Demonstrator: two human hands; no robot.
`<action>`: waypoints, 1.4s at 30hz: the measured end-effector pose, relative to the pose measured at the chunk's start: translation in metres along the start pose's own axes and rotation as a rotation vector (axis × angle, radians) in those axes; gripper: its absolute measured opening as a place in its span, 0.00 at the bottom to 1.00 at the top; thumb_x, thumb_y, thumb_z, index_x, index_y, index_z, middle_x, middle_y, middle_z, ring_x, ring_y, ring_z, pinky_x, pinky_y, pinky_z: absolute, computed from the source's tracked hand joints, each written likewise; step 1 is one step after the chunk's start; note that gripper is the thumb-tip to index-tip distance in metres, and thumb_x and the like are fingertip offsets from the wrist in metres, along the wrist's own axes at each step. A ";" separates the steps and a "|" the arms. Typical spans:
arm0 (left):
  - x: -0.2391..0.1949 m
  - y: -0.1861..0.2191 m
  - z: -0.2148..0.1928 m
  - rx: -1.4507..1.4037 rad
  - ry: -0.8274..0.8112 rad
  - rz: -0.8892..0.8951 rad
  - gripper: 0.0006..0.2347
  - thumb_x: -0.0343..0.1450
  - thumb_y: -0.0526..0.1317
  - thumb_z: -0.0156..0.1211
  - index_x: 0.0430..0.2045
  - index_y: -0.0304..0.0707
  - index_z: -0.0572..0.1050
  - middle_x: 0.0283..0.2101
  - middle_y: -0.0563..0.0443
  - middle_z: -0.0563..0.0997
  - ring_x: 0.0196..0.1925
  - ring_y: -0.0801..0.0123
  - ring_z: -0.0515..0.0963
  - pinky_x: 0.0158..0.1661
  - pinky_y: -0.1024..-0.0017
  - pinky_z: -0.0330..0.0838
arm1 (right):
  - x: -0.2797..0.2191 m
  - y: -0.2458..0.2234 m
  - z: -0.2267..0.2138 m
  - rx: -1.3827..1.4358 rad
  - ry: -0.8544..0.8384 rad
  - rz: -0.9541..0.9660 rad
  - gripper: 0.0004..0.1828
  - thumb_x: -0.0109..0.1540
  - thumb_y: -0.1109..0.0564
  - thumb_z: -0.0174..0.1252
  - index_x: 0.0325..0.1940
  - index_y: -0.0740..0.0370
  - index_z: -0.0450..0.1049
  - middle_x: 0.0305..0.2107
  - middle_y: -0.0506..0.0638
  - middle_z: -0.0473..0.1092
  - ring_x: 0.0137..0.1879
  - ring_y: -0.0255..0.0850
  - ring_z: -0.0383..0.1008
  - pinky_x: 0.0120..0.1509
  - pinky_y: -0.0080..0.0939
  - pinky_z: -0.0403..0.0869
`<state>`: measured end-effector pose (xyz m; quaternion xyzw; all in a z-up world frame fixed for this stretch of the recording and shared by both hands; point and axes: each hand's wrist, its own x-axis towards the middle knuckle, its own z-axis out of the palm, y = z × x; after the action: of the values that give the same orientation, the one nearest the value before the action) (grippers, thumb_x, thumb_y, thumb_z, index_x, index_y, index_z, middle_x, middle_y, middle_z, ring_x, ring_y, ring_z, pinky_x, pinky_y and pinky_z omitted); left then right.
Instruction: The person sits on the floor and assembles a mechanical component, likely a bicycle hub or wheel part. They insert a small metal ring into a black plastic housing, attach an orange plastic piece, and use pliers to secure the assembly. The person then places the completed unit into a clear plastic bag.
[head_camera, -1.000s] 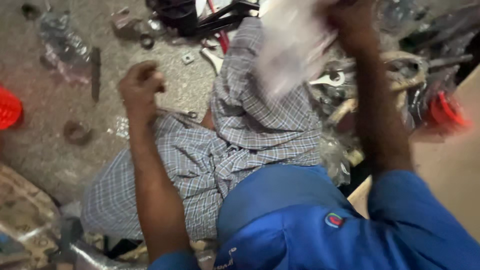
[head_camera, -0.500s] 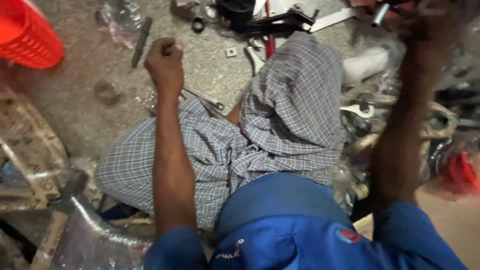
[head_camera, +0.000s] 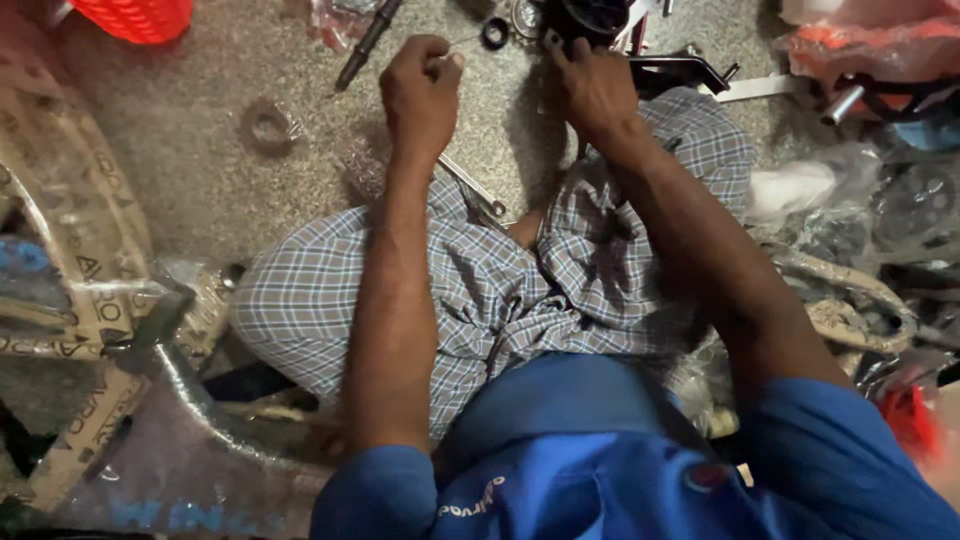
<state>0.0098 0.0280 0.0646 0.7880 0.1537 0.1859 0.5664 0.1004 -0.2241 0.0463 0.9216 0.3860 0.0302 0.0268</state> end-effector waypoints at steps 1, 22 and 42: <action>-0.002 0.001 0.001 0.011 -0.012 0.014 0.08 0.69 0.36 0.70 0.37 0.33 0.79 0.33 0.45 0.85 0.32 0.65 0.85 0.35 0.69 0.77 | 0.001 0.000 0.005 -0.048 0.020 -0.009 0.39 0.55 0.54 0.68 0.71 0.58 0.68 0.38 0.56 0.71 0.38 0.51 0.75 0.38 0.52 0.72; -0.003 -0.001 0.009 -0.496 -0.188 -0.315 0.03 0.72 0.32 0.63 0.34 0.31 0.75 0.27 0.50 0.80 0.22 0.74 0.80 0.20 0.74 0.73 | -0.056 -0.015 -0.005 0.475 -0.748 -0.056 0.16 0.64 0.51 0.55 0.49 0.59 0.82 0.42 0.62 0.78 0.46 0.56 0.79 0.50 0.54 0.76; -0.003 -0.005 -0.002 -0.636 -0.047 -0.371 0.05 0.72 0.37 0.61 0.32 0.33 0.79 0.24 0.54 0.80 0.23 0.74 0.78 0.23 0.74 0.74 | 0.007 0.144 0.040 -0.040 -0.874 0.008 0.17 0.57 0.44 0.64 0.46 0.51 0.83 0.41 0.54 0.80 0.45 0.54 0.80 0.46 0.59 0.77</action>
<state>0.0062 0.0295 0.0602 0.5353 0.2155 0.1004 0.8105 0.2108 -0.3207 0.0175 0.8486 0.3341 -0.3551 0.2055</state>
